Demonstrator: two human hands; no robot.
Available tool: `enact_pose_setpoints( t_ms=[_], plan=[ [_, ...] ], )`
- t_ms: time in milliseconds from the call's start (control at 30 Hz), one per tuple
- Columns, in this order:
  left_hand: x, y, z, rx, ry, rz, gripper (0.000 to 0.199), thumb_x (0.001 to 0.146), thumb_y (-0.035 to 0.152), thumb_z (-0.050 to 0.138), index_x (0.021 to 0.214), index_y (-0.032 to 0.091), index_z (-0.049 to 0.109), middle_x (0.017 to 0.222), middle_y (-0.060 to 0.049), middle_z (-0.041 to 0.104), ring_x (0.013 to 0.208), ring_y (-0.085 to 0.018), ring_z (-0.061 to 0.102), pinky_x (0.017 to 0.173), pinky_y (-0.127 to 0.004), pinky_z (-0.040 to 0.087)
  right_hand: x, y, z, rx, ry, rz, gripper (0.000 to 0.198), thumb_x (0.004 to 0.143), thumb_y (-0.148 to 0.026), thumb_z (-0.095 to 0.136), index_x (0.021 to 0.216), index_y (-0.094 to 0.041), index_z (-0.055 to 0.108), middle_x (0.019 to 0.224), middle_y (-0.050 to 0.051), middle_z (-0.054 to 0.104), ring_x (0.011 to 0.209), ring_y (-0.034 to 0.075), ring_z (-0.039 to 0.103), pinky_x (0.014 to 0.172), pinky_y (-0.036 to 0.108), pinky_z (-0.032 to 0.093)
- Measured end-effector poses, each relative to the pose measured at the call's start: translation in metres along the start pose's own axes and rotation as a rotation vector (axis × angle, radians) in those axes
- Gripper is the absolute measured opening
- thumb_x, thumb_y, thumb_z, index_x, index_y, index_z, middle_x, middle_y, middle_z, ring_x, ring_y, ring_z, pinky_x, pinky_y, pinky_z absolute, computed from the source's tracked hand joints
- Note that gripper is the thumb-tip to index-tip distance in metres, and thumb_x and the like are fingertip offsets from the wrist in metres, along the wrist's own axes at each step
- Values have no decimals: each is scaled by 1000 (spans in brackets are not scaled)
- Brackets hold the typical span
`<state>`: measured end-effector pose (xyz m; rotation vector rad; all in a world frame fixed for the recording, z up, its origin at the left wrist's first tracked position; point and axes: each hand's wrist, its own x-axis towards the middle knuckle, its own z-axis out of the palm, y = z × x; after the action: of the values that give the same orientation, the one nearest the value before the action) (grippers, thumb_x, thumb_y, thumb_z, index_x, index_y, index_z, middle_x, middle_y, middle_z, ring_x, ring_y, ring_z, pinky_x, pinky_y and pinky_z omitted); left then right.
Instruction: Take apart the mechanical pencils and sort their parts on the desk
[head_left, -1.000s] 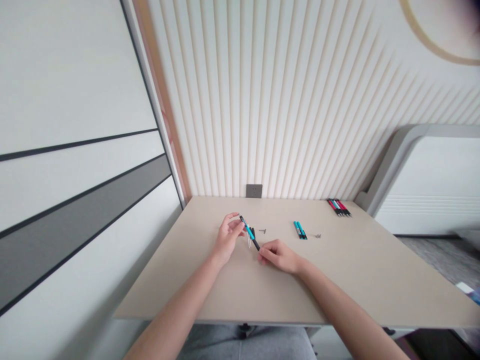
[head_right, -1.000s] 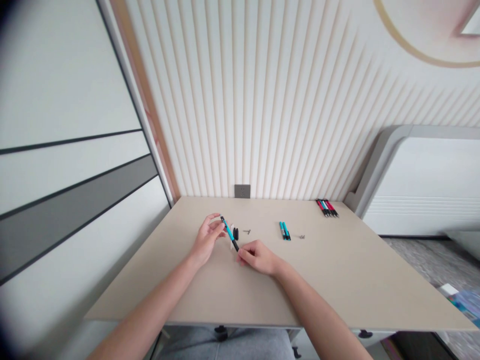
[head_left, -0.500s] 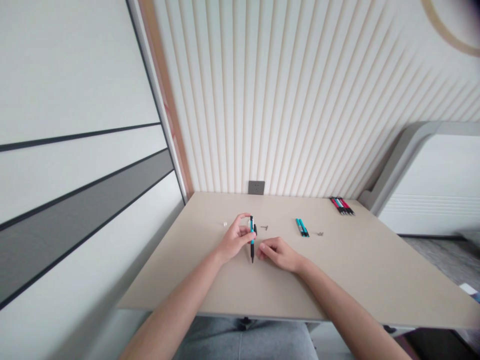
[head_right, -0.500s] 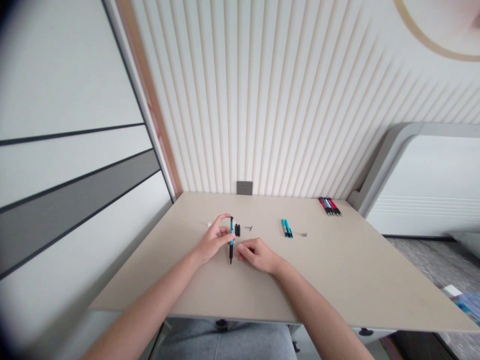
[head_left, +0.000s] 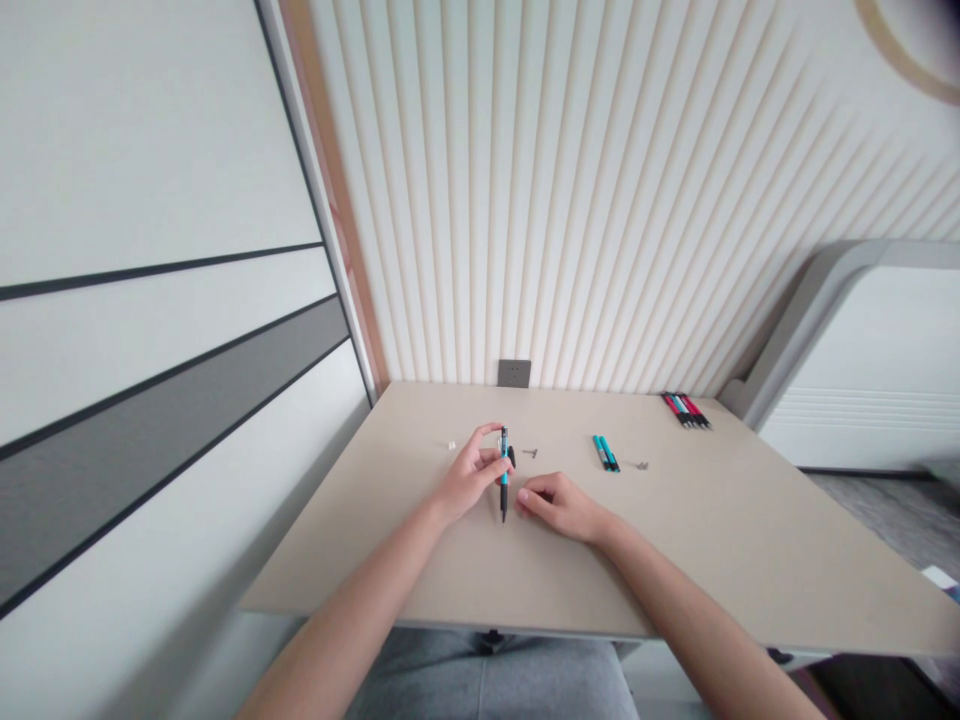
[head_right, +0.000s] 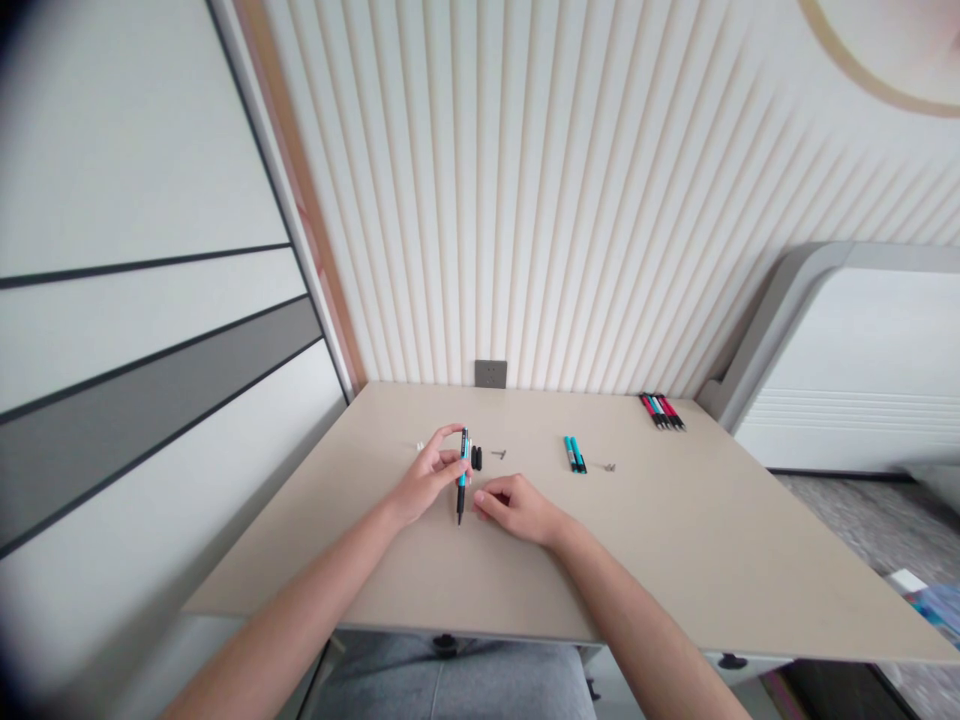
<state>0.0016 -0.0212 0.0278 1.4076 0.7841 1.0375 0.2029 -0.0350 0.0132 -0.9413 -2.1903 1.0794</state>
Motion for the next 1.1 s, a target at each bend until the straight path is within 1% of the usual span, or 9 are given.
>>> enact_pose_setpoints(
  t_ms=[200, 333, 533, 733, 867, 933, 1000, 1033, 1100],
  plan=[
    [1, -2, 0, -22, 4, 5, 60, 82, 32, 67, 131, 20, 36, 76, 1, 63, 71, -13, 62, 73, -28, 47, 1, 7, 1, -10, -31, -12, 51, 94, -54, 38, 73, -14, 64, 63, 0, 57, 56, 11, 43, 57, 23, 36],
    [2, -4, 0, -51, 46, 37, 63, 82, 35, 67, 133, 21, 34, 78, 0, 65, 69, -14, 62, 72, -29, 48, 1, 8, 1, -12, -37, -23, 50, 95, -51, 38, 75, -14, 64, 65, 0, 58, 56, 11, 43, 57, 23, 36],
    [2, -3, -1, -56, 44, 37, 64, 82, 33, 68, 134, 20, 34, 77, 0, 65, 69, -14, 63, 73, -29, 49, 0, 7, 0, -8, -54, -15, 49, 95, -50, 38, 76, -14, 64, 64, -1, 55, 56, 10, 41, 56, 22, 34],
    [2, -6, 0, -109, 86, 76, 79, 84, 31, 66, 146, 24, 18, 90, -5, 69, 79, -16, 66, 80, -34, 50, 1, 5, 0, 23, -65, -32, 45, 95, -49, 39, 75, -14, 60, 62, -3, 46, 57, 9, 38, 54, 22, 31],
    [3, -9, 1, -119, 93, 84, 78, 84, 30, 67, 145, 23, 19, 97, -8, 70, 82, -17, 67, 84, -38, 51, 2, 4, 0, 44, -64, -31, 41, 92, -49, 46, 67, -16, 52, 59, -6, 34, 55, 8, 31, 51, 21, 25],
    [4, -10, 1, -112, 97, 93, 77, 84, 31, 66, 145, 23, 19, 99, -9, 70, 82, -18, 67, 86, -40, 51, 2, 4, 1, 28, -45, -25, 40, 91, -47, 49, 64, -17, 49, 58, -6, 31, 54, 8, 29, 50, 21, 24],
    [6, -12, 0, -99, 109, 107, 77, 86, 33, 64, 146, 22, 17, 103, -10, 69, 87, -19, 67, 87, -40, 51, 3, 5, 2, -13, 7, -17, 39, 91, -45, 49, 64, -17, 49, 56, -6, 33, 54, 8, 30, 50, 22, 25],
    [7, -14, -1, -79, 117, 117, 77, 86, 34, 63, 146, 23, 15, 107, -11, 68, 90, -19, 66, 87, -40, 51, 4, 6, 2, -42, 51, -8, 38, 91, -44, 48, 64, -17, 51, 56, -6, 37, 54, 9, 33, 51, 22, 26],
    [8, -18, -5, 20, 138, 152, 75, 89, 34, 59, 147, 23, 13, 116, -13, 64, 95, -19, 65, 88, -39, 51, 7, 10, -1, -109, 184, 25, 38, 92, -43, 45, 67, -17, 56, 57, -4, 46, 55, 10, 39, 54, 22, 30]
  ],
)
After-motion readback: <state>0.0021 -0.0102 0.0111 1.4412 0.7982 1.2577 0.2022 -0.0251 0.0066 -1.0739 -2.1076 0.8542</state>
